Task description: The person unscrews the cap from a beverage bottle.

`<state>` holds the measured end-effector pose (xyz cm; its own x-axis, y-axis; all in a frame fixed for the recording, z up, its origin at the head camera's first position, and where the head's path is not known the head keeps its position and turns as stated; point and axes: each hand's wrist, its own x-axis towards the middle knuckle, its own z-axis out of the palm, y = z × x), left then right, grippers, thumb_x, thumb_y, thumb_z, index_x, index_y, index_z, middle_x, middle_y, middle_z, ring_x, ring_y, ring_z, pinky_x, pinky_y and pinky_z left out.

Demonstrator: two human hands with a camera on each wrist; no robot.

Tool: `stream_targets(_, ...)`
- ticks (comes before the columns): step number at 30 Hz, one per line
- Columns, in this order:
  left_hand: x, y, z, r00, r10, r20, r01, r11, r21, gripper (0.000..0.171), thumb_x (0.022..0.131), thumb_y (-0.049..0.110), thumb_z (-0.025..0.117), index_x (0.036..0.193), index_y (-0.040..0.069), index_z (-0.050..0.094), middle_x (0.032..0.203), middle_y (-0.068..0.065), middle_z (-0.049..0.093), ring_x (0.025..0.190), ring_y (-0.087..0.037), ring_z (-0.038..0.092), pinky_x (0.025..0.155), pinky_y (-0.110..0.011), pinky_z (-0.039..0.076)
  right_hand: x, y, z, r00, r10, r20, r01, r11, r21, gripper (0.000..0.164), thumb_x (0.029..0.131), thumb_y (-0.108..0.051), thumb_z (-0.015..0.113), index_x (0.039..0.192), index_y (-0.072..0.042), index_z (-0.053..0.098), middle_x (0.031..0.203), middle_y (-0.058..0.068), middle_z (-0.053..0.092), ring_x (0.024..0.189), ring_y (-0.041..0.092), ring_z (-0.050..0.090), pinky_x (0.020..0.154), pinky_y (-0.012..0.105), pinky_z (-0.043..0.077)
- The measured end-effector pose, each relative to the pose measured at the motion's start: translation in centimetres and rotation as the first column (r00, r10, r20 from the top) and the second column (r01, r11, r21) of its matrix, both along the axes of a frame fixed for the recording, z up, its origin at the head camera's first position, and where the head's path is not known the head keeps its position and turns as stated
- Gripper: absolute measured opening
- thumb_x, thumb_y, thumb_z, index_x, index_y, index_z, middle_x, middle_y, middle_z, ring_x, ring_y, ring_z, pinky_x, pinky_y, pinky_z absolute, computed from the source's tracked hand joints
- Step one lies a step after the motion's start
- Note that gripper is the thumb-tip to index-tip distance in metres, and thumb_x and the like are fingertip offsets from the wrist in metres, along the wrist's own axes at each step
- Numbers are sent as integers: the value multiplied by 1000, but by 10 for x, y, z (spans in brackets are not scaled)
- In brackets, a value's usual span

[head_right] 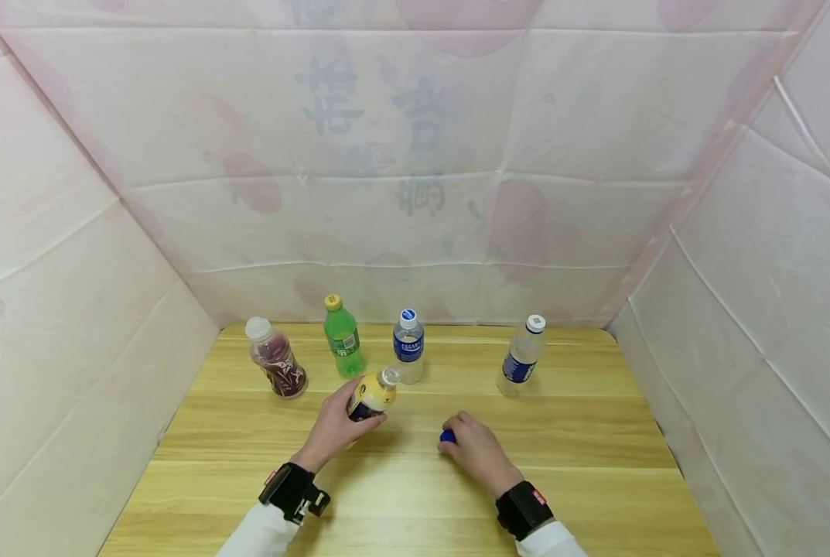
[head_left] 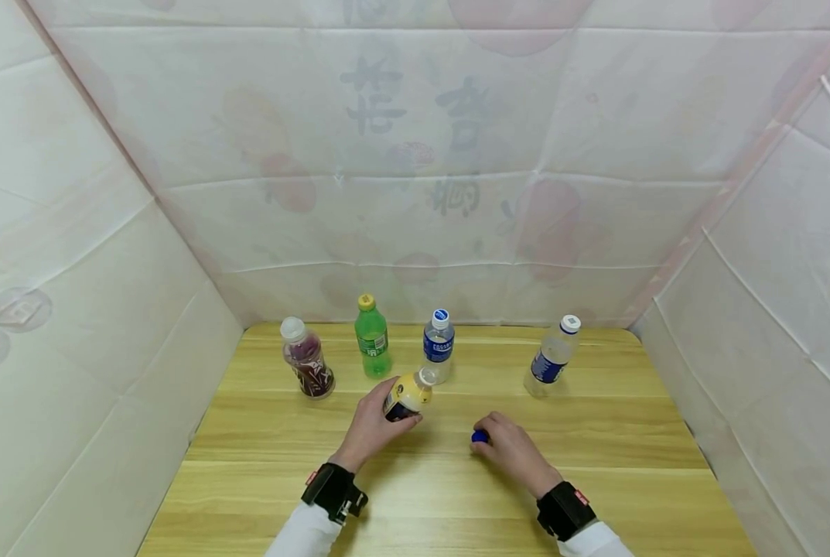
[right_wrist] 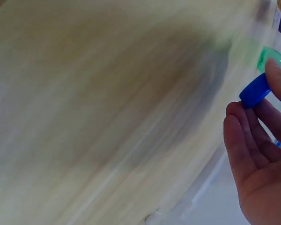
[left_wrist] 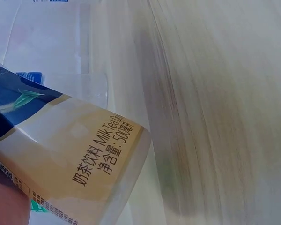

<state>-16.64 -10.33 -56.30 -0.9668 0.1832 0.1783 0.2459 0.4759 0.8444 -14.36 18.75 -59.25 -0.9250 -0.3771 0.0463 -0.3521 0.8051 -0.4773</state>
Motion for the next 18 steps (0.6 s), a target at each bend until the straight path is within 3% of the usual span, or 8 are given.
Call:
stream_targets(6, 1, 0, -1, 1000, 6, 1, -6, 1000, 5, 73, 79, 36, 90, 140, 10, 60, 126, -7, 68, 110, -24, 65, 95, -47, 54, 3, 3, -5, 1000, 12, -21, -13, 1000, -14, 26, 87, -11, 84, 109, -4, 72, 102, 2, 62, 91, 18, 64, 80, 40, 60)
stream_targets(18, 2, 0, -1, 1000, 6, -4, -6, 1000, 23, 72, 80, 37, 89, 140, 10, 60, 125, -7, 68, 110, -24, 65, 94, -47, 54, 3, 5, -15, 999, 30, -37, -29, 999, 38, 25, 85, -15, 86, 104, -8, 71, 98, -2, 59, 86, 12, 60, 76, 34, 57)
